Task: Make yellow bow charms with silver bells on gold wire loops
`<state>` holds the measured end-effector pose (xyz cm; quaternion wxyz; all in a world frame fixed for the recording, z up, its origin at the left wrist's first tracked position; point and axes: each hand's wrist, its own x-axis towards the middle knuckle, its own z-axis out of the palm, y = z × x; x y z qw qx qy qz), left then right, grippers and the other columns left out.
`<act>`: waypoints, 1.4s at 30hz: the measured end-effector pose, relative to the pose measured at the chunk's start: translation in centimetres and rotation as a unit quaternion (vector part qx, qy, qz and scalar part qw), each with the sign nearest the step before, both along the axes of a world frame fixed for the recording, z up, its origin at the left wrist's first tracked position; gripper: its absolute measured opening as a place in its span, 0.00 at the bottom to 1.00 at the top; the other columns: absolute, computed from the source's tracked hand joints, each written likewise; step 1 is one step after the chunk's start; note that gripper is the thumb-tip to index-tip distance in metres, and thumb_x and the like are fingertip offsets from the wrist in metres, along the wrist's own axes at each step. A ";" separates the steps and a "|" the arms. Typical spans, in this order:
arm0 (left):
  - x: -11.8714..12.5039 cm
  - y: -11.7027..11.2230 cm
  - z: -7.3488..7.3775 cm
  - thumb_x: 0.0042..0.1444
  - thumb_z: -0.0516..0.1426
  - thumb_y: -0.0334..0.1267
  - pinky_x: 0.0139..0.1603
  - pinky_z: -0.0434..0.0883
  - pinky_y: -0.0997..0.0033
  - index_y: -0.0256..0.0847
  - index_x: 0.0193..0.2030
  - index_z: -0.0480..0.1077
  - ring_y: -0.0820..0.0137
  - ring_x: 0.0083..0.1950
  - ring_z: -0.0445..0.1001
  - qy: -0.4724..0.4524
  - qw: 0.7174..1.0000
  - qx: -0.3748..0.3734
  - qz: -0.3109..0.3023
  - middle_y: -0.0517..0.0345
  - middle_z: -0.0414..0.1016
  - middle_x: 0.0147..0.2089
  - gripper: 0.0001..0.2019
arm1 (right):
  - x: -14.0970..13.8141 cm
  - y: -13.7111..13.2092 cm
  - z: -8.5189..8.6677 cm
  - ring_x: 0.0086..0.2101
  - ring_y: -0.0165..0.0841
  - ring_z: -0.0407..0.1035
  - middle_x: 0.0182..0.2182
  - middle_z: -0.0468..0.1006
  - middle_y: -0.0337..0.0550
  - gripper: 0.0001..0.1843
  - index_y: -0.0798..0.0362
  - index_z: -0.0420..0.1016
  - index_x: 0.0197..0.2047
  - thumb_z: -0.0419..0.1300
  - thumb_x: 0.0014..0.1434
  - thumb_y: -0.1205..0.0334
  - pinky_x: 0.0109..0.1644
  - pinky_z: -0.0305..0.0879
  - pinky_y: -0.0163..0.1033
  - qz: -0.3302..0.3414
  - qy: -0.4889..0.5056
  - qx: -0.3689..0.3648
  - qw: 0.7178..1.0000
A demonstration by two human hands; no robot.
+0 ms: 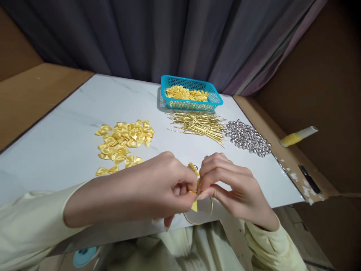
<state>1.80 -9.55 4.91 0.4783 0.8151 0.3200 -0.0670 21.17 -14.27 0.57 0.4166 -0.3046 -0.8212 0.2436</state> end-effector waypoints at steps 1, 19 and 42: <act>0.0 0.1 0.1 0.53 0.49 0.36 0.22 0.64 0.83 0.41 0.23 0.67 0.76 0.18 0.71 0.001 1.000 -0.008 -0.003 0.63 0.74 0.17 0.10 | -0.1 0.1 -0.1 0.34 0.33 0.67 0.30 0.74 0.42 0.05 0.56 0.71 0.32 0.61 0.60 0.73 0.41 0.60 0.43 -0.002 0.009 0.007 1.000; 0.5 0.4 1.1 0.45 0.50 0.28 0.20 0.63 0.82 0.41 0.20 0.63 0.77 0.16 0.65 0.003 0.993 -0.114 0.031 0.67 0.69 0.16 0.07 | -1.1 0.1 1.5 0.31 0.33 0.68 0.27 0.73 0.44 0.06 0.58 0.73 0.31 0.61 0.57 0.76 0.38 0.64 0.43 -0.021 0.097 0.049 0.994; 0.0 0.2 -0.4 0.49 0.49 0.29 0.20 0.59 0.83 0.40 0.22 0.62 0.78 0.19 0.71 -0.032 0.999 -0.037 -0.015 0.68 0.66 0.16 0.08 | 0.7 -1.2 4.7 0.25 0.36 0.73 0.25 0.75 0.43 0.05 0.53 0.79 0.31 0.63 0.59 0.68 0.25 0.73 0.43 -0.063 0.169 0.026 0.983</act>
